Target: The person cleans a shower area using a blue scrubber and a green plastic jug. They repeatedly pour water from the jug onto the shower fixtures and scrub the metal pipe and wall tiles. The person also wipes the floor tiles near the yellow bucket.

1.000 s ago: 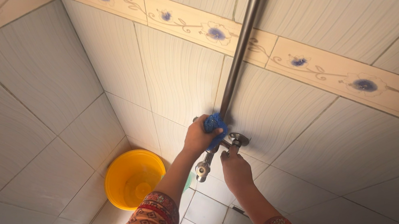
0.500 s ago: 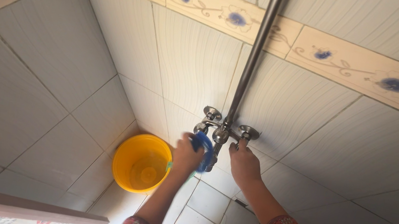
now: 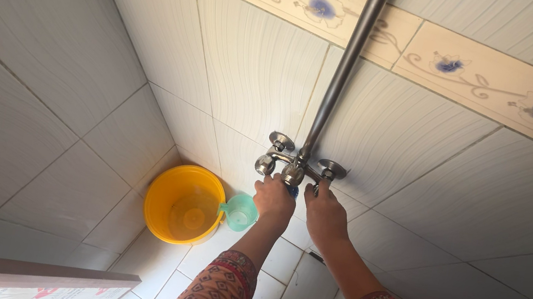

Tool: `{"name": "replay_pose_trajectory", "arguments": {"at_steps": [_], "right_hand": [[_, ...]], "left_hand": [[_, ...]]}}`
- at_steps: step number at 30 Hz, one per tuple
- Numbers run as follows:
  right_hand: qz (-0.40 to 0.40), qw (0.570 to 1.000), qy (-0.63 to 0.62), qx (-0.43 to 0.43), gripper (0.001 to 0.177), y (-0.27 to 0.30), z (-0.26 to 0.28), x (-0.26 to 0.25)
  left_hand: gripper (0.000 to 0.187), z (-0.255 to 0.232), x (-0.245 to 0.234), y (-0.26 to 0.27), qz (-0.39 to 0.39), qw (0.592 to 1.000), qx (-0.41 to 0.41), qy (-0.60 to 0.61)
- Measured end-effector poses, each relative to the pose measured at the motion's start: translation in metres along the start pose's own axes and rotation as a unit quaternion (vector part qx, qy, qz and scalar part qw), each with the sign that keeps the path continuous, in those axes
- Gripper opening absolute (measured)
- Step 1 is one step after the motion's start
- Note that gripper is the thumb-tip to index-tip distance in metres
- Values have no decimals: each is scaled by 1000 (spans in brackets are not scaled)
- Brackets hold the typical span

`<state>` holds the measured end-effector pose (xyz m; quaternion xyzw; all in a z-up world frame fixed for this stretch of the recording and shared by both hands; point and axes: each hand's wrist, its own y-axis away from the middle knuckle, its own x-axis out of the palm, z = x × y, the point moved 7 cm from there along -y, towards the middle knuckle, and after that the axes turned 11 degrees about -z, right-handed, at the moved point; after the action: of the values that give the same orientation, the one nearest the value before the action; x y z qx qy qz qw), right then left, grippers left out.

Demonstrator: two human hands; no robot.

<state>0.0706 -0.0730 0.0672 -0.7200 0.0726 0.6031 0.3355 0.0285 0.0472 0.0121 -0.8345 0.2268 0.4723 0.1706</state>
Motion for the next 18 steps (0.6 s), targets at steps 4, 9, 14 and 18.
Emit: {"name": "replay_pose_trajectory", "arguments": {"at_steps": [4, 9, 14, 18], "right_hand": [[-6, 1000, -3, -8, 43, 0, 0, 0], [-28, 999, -24, -13, 41, 1, -2, 1], [-22, 999, -46, 0, 41, 4, -4, 0], [24, 999, -37, 18, 41, 0, -3, -8]], "left_hand": [[22, 11, 13, -3, -2, 999, -39, 7], [34, 51, 30, -5, 8, 969, -128, 211], [44, 131, 52, 8, -47, 911, -274, 305], [52, 184, 47, 23, -90, 886, -308, 336]]}}
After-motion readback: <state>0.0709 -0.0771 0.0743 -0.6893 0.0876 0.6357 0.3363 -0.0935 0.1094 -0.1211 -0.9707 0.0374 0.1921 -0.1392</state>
